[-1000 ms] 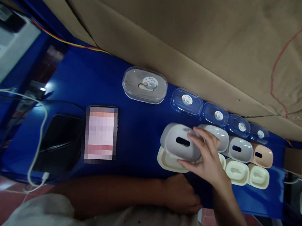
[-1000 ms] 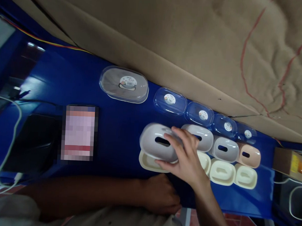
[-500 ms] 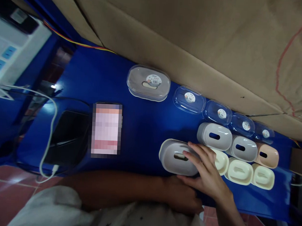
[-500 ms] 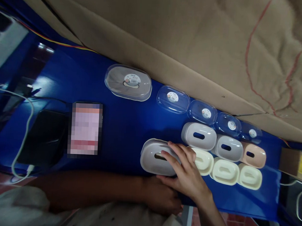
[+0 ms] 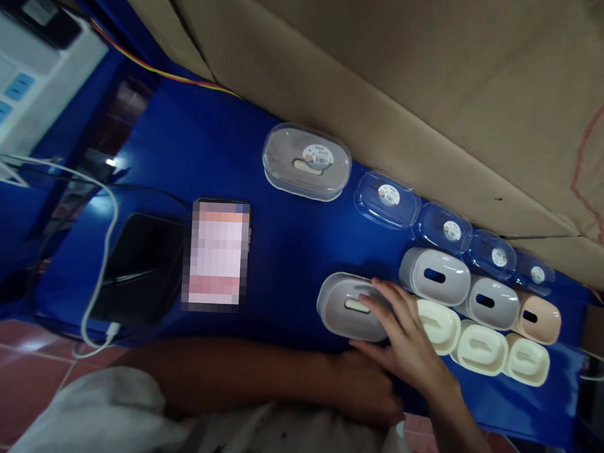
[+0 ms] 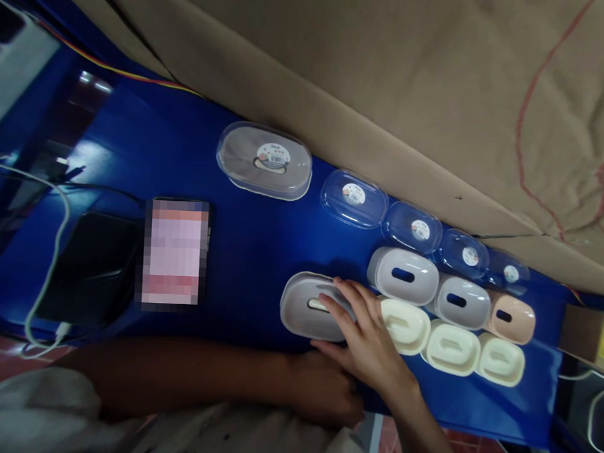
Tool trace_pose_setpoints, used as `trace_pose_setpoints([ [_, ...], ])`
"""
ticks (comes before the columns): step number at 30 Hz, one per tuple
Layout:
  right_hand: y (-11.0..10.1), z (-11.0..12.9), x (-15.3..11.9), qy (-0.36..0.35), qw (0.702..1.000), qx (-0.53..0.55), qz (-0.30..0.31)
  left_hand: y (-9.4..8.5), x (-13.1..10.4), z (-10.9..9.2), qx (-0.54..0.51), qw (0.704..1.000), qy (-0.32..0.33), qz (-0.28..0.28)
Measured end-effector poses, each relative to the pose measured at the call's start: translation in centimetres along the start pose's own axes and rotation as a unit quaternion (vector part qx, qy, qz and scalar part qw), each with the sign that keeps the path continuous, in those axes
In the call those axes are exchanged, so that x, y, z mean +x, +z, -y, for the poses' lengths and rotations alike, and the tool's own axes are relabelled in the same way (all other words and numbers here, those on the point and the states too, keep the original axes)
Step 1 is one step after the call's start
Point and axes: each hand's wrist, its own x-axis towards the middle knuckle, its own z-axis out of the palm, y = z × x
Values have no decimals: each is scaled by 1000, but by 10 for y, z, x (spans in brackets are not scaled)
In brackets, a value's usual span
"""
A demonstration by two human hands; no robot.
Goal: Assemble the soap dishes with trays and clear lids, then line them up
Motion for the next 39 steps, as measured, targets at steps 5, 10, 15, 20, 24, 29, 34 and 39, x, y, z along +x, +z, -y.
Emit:
trace_pose_setpoints([
  [5, -14, 1, 40, -14, 1000, -5, 2, 2, -2, 1, 9, 999, 38, 16],
  [10, -35, -29, 98, -20, 1000, -21, 3, 3, -4, 0, 23, 999, 6, 29],
  [15, -38, -67, 135, 39, 993, -94, -53, 4, -4, 3, 13, 999, 0, 49],
  [20, -43, -79, 141, 33, 996, -71, -48, 6, -4, 4, -3, 999, -1, 54],
  [24, -53, -78, 142, 33, 997, -57, -36, 5, -5, 5, -9, 998, 0, 55],
  [29, -67, -56, 123, 5, 995, -33, -90, -3, -5, 4, -13, 996, -3, 88],
  [34, -57, -16, 84, -84, 996, 8, 10, -9, -4, 3, -17, 995, -5, 98],
  [39, -35, 1, 68, -99, 995, -29, 9, -7, -3, 2, -5, 996, -3, 92],
])
